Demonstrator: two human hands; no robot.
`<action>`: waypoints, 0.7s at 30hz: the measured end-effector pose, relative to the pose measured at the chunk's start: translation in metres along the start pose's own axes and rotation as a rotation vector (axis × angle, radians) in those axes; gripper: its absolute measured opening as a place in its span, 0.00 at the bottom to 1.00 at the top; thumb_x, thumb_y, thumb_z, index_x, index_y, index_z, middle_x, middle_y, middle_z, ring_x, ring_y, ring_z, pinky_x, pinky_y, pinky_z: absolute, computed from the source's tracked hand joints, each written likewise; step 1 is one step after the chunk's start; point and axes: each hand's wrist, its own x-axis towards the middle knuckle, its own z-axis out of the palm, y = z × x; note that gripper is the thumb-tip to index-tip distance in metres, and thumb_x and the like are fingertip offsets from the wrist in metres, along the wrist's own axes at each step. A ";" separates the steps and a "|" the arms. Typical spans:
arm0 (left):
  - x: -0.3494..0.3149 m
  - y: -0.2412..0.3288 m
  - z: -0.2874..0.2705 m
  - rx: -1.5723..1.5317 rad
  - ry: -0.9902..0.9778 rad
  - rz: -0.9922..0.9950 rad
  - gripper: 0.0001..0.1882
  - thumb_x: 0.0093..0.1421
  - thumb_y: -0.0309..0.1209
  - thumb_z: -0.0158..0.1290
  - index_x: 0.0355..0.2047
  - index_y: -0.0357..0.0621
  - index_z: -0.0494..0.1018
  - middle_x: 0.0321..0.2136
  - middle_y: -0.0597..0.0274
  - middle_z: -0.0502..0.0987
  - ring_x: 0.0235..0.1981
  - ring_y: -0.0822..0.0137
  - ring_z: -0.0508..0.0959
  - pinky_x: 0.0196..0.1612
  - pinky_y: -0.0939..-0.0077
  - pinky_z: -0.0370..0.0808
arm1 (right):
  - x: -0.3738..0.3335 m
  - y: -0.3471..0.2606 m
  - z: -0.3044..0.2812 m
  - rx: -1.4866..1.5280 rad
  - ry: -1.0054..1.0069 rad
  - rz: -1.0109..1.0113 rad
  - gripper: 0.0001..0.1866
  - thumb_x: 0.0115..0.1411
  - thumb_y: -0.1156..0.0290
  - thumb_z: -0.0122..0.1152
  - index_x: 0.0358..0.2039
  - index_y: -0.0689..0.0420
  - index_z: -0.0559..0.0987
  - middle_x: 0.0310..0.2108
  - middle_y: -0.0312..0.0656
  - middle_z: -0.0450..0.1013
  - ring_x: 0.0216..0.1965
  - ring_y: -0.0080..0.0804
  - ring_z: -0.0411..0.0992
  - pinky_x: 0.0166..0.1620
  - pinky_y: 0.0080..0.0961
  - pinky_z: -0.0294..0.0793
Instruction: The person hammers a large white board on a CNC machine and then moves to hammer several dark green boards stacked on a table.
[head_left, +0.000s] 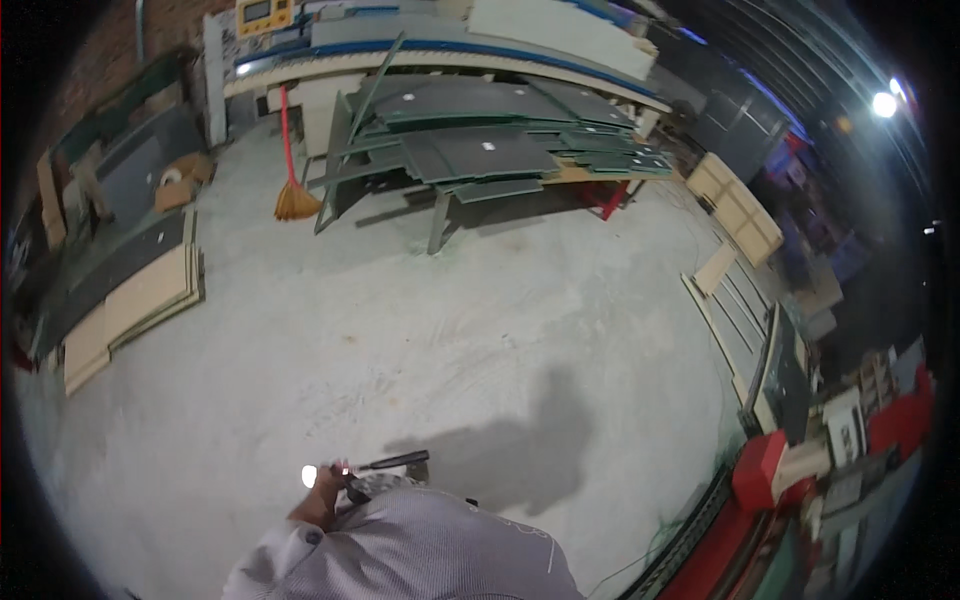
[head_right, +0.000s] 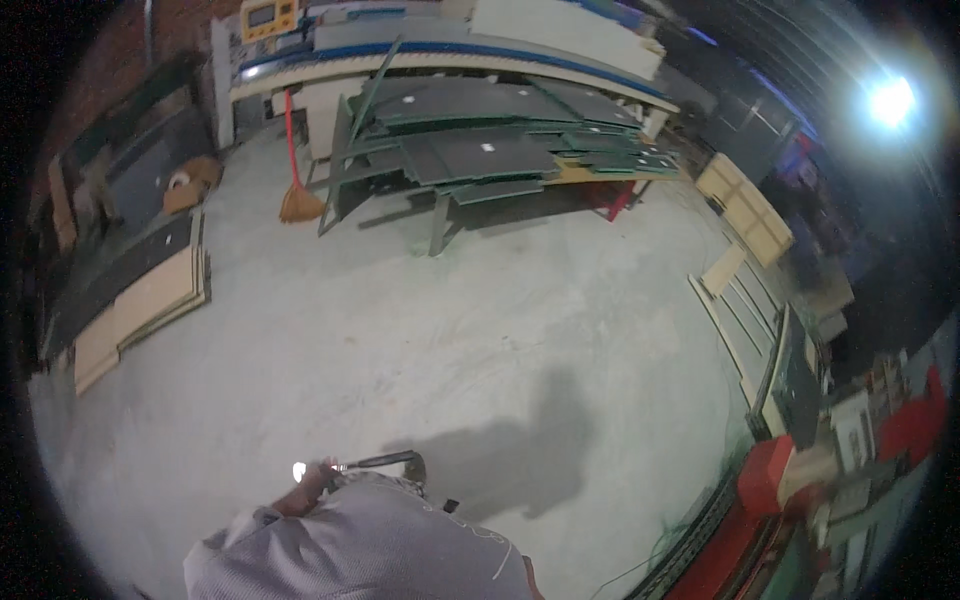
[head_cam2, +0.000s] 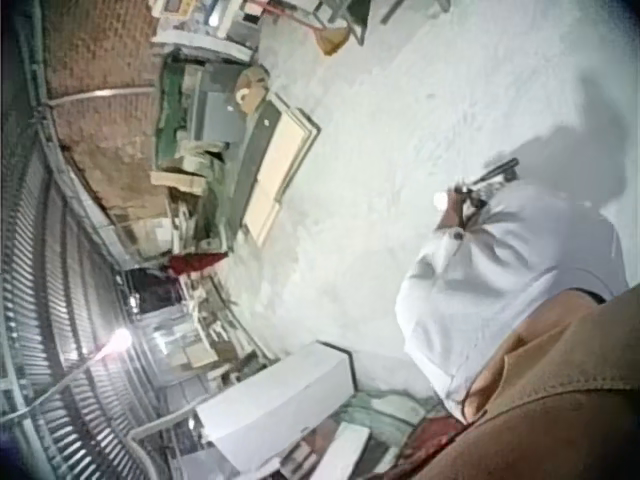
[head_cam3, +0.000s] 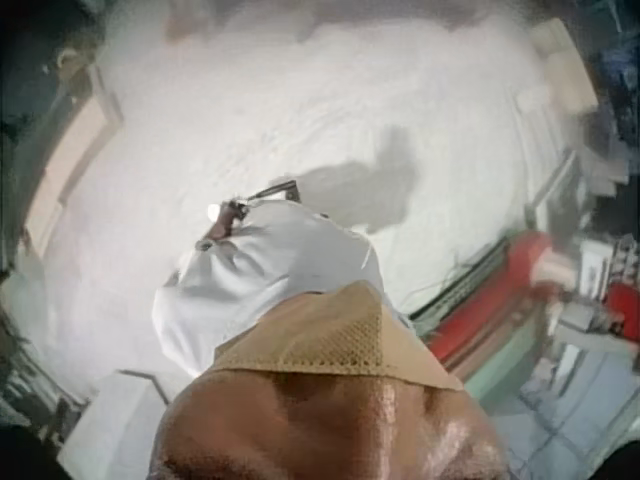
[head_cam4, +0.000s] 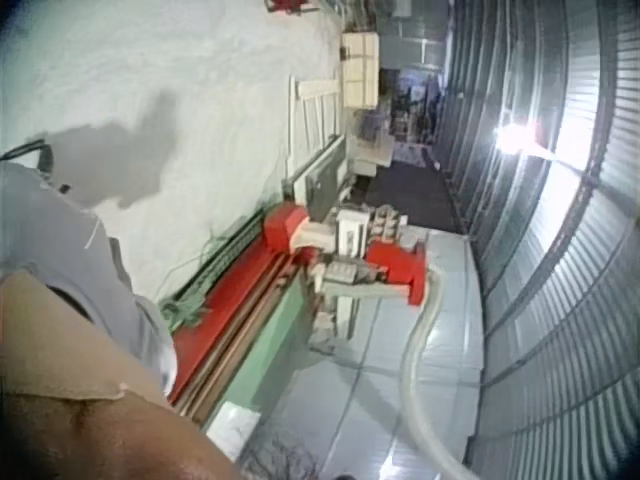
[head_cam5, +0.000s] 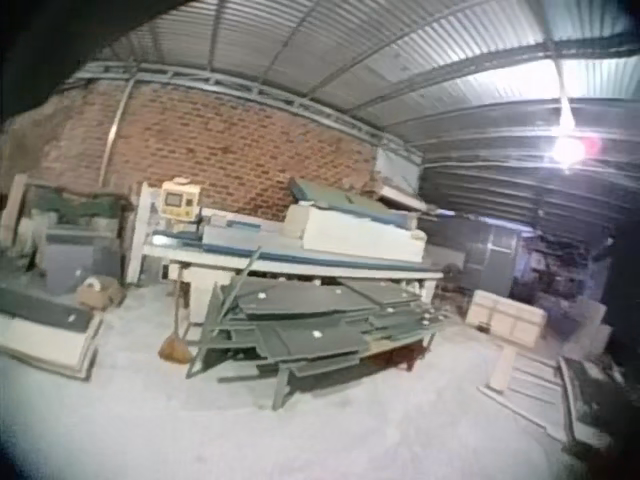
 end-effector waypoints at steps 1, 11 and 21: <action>0.019 0.008 0.029 -0.035 -0.030 0.051 0.08 0.57 0.33 0.44 0.31 0.41 0.64 0.26 0.61 0.68 0.28 0.63 0.70 0.35 0.67 0.73 | 0.008 -0.012 -0.015 0.047 0.011 0.032 0.20 0.58 0.58 0.47 0.44 0.59 0.70 0.30 0.43 0.74 0.30 0.27 0.72 0.32 0.28 0.72; 0.132 0.079 0.236 -0.285 0.259 -0.219 0.10 0.57 0.32 0.46 0.37 0.42 0.64 0.31 0.54 0.69 0.32 0.53 0.73 0.39 0.49 0.73 | 0.148 -0.143 -0.076 0.085 -0.019 0.091 0.18 0.58 0.59 0.47 0.42 0.59 0.71 0.28 0.44 0.74 0.27 0.26 0.72 0.30 0.28 0.71; 0.271 0.062 0.287 2.157 0.160 0.489 0.11 0.54 0.39 0.46 0.33 0.46 0.67 0.27 0.61 0.71 0.37 0.55 0.72 0.40 0.51 0.69 | 0.377 -0.394 -0.149 -0.148 -0.126 -0.296 0.17 0.58 0.60 0.46 0.41 0.59 0.72 0.25 0.44 0.74 0.24 0.26 0.71 0.28 0.28 0.71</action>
